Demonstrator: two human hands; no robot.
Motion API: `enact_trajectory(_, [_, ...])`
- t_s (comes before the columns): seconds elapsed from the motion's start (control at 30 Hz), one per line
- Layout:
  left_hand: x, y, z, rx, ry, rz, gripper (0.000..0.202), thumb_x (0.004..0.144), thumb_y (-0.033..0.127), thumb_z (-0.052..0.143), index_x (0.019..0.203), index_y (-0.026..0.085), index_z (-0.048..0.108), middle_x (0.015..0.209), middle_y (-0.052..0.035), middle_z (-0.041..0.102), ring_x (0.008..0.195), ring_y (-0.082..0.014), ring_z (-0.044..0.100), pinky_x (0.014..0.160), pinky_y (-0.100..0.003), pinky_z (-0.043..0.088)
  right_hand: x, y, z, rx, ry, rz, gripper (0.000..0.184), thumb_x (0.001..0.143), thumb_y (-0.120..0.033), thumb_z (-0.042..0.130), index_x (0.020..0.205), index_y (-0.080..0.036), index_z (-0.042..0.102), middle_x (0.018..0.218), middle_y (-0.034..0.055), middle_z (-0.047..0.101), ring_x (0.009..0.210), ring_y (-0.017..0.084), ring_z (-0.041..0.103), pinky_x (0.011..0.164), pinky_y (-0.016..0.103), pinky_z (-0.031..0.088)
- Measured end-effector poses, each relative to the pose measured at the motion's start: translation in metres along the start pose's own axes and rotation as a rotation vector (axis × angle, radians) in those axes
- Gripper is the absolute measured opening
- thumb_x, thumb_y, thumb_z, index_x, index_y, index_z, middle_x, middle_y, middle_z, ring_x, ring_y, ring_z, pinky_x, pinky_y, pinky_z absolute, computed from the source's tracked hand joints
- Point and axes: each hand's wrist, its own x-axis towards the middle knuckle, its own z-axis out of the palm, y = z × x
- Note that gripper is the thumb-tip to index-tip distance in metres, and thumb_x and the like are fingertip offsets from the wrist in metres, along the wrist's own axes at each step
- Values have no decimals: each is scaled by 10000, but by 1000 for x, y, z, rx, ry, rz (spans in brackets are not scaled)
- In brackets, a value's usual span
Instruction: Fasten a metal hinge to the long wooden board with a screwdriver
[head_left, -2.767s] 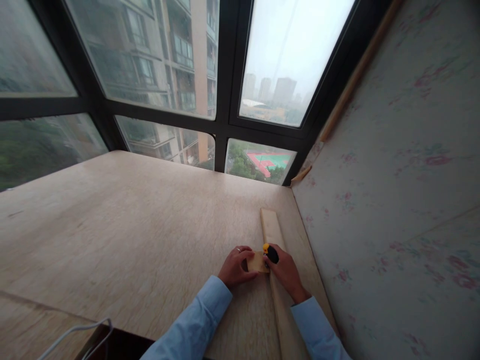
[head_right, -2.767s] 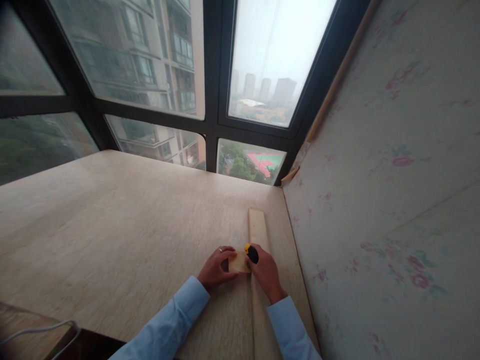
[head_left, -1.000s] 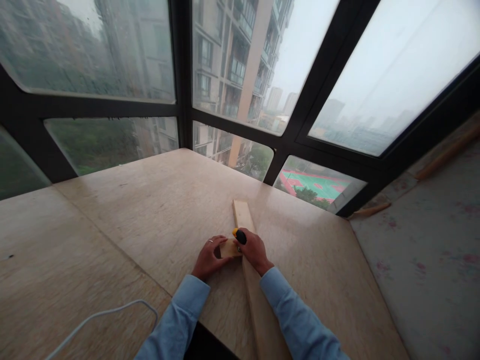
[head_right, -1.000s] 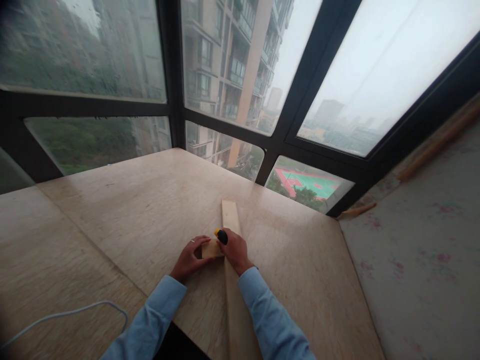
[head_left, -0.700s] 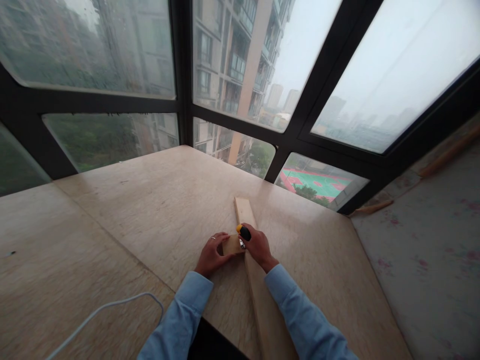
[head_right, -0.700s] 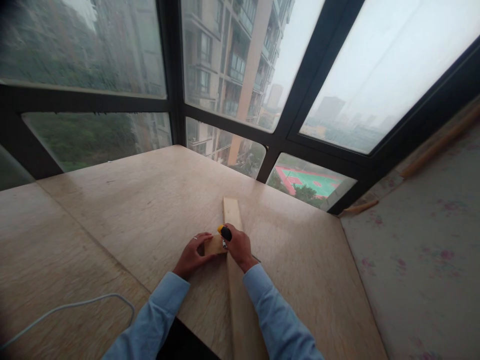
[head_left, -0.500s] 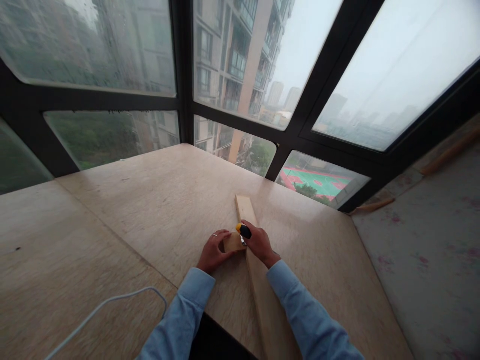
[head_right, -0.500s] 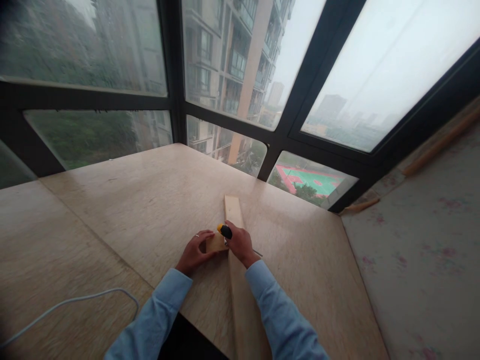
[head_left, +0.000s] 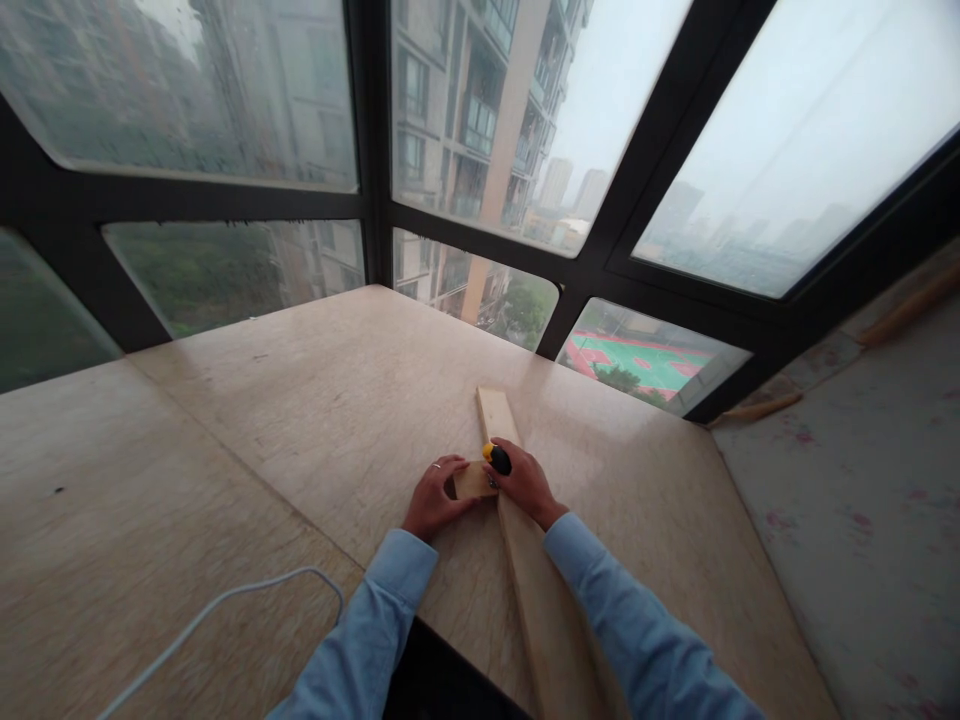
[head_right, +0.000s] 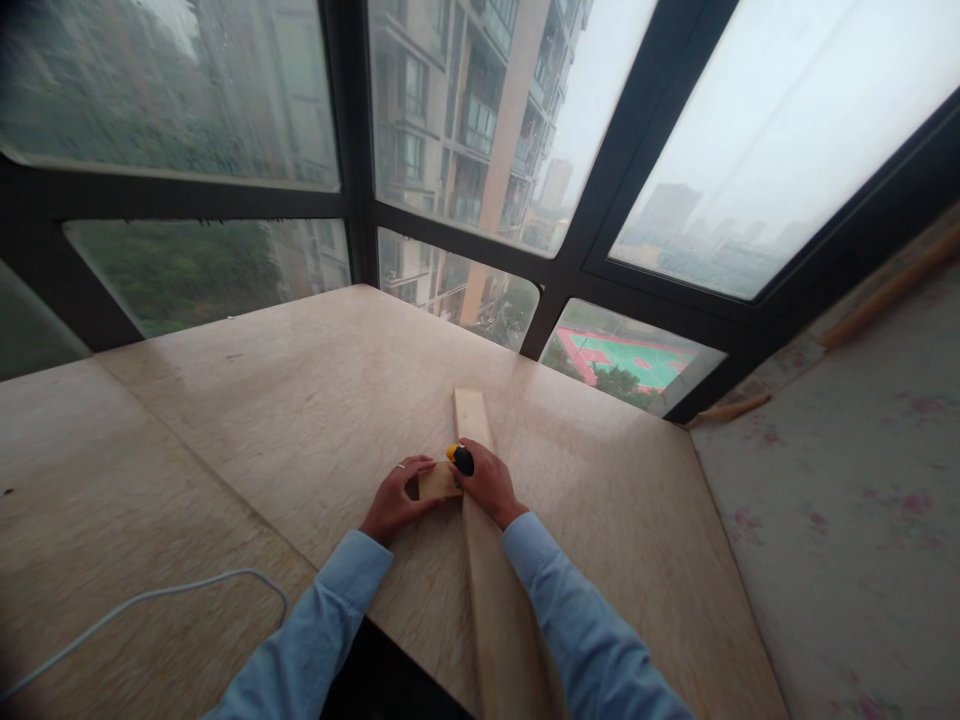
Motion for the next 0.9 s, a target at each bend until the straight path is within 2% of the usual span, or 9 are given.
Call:
enact_trajectory(0.07, [0, 1, 0, -5, -2, -8, 531, 613, 336, 793, 1093, 168, 640, 1194, -128, 614, 1140, -268, 561, 1000, -452, 452, 1, -4, 0, -32, 4, 34, 407, 809, -305, 644, 1197, -201, 581, 1151, 81, 671, 1036, 232, 640, 865, 316, 484])
enact_trajectory(0.17, [-1, 2, 0, -8, -5, -17, 532, 612, 337, 798, 1092, 169, 638, 1201, -129, 610, 1146, -268, 556, 1005, -453, 446, 3, -10, -3, -121, -26, 107, 336, 815, -324, 650, 1139, -245, 607, 1002, 53, 716, 903, 225, 677, 739, 280, 483])
enact_trajectory(0.27, [-1, 3, 0, -9, -8, -17, 521, 622, 350, 794, 1087, 173, 639, 1197, -124, 610, 1145, -268, 558, 1007, -452, 445, 3, -13, -6, -186, -16, 129, 340, 815, -357, 662, 1135, -252, 616, 937, 55, 730, 851, 230, 688, 688, 264, 467])
enact_trajectory(0.47, [-1, 3, 1, -4, -13, -20, 508, 619, 312, 789, 1083, 170, 642, 1197, -123, 607, 1135, -272, 560, 999, -457, 445, 3, -9, -12, -150, -88, -4, 399, 836, -250, 618, 1235, -245, 596, 1050, 62, 721, 917, 234, 692, 774, 274, 490])
enact_trajectory(0.73, [-2, 3, 1, -4, -25, -19, 541, 606, 293, 801, 1105, 165, 637, 1215, -127, 597, 1148, -268, 556, 1000, -443, 449, 9, 4, -12, 39, -52, -32, 442, 798, -265, 664, 1233, -215, 604, 1126, 59, 697, 1002, 227, 673, 874, 312, 504])
enact_trajectory(0.9, [-2, 3, 2, -6, -16, -16, 517, 611, 299, 794, 1088, 169, 641, 1210, -129, 600, 1140, -272, 557, 999, -449, 449, 13, 2, -16, -17, -155, -104, 495, 791, -173, 629, 1282, -220, 580, 1166, 76, 676, 1038, 241, 660, 883, 323, 497])
